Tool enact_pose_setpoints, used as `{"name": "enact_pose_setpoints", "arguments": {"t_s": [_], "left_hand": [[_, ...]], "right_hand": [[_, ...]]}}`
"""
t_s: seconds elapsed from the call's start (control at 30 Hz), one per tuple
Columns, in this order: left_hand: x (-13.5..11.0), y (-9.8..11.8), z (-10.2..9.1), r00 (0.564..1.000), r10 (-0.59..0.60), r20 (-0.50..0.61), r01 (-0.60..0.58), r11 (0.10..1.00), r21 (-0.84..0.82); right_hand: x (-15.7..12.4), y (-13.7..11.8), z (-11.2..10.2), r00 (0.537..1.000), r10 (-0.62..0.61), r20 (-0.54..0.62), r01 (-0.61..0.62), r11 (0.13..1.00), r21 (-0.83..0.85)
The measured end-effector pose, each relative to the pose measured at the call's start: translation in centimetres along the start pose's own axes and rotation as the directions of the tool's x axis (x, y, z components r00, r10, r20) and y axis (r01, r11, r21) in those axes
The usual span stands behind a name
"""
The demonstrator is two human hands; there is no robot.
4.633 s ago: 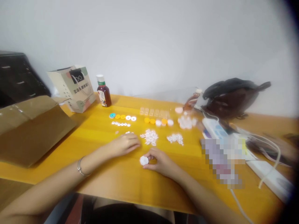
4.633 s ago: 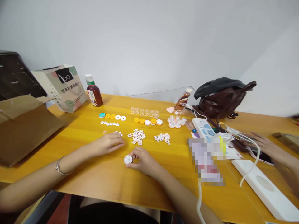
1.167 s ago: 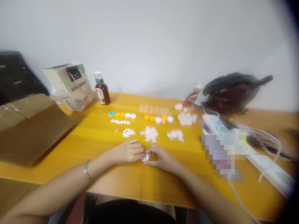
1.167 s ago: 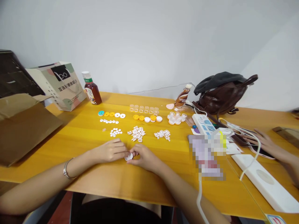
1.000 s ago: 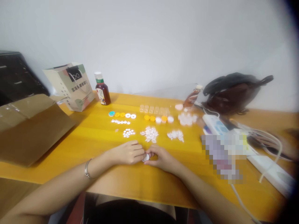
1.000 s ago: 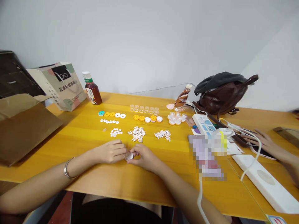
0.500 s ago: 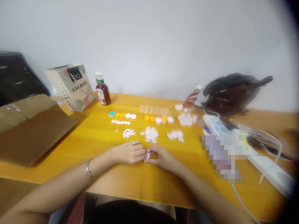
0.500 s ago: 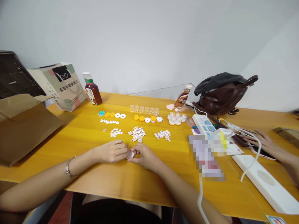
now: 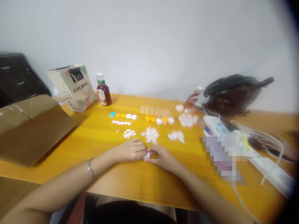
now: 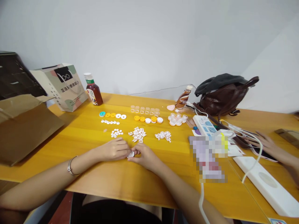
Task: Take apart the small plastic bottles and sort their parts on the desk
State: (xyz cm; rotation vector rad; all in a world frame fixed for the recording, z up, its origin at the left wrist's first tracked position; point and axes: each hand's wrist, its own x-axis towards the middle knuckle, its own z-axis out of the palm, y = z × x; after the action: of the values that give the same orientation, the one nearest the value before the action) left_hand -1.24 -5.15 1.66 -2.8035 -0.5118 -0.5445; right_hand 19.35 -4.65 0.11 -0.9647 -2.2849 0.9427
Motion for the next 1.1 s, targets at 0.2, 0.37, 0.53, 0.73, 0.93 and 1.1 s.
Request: {"name": "enact_pose_setpoints", "arguments": {"t_s": [0.2,0.37,0.53,0.73,0.93,1.1], "left_hand": [[-0.8,-1.7,-0.8,0.979,-0.198,-0.052,0.188,0.970,-0.153],[-4.7,-6.7,-3.7,0.833,-0.552,0.026,0.542,0.807,-0.234],[-7.9,-9.9,-4.5,0.747,-0.602,0.282,0.653,0.744,-0.143],[-7.7,-10.0,-4.1,0.748,-0.598,0.288,0.632,0.775,-0.030],[-7.7,-9.8,-4.3,0.750,-0.596,0.288,0.618,0.786,0.017],[-7.5,-9.6,-4.5,0.752,-0.586,0.302,0.612,0.791,0.012]], "right_hand": [[-0.1,-0.3,-0.1,0.999,0.034,-0.018,-0.034,0.999,-0.003],[-0.1,-0.4,-0.2,0.999,0.047,0.002,-0.047,0.999,0.001],[-0.1,-0.5,-0.3,0.998,0.060,0.019,-0.060,0.998,0.002],[-0.1,-0.6,-0.3,0.998,0.056,0.028,-0.056,0.998,-0.010],[-0.1,-0.6,-0.4,0.999,0.040,0.027,-0.041,0.999,0.005],[-0.1,-0.7,-0.4,0.999,0.034,0.012,-0.035,0.999,0.041]]}}
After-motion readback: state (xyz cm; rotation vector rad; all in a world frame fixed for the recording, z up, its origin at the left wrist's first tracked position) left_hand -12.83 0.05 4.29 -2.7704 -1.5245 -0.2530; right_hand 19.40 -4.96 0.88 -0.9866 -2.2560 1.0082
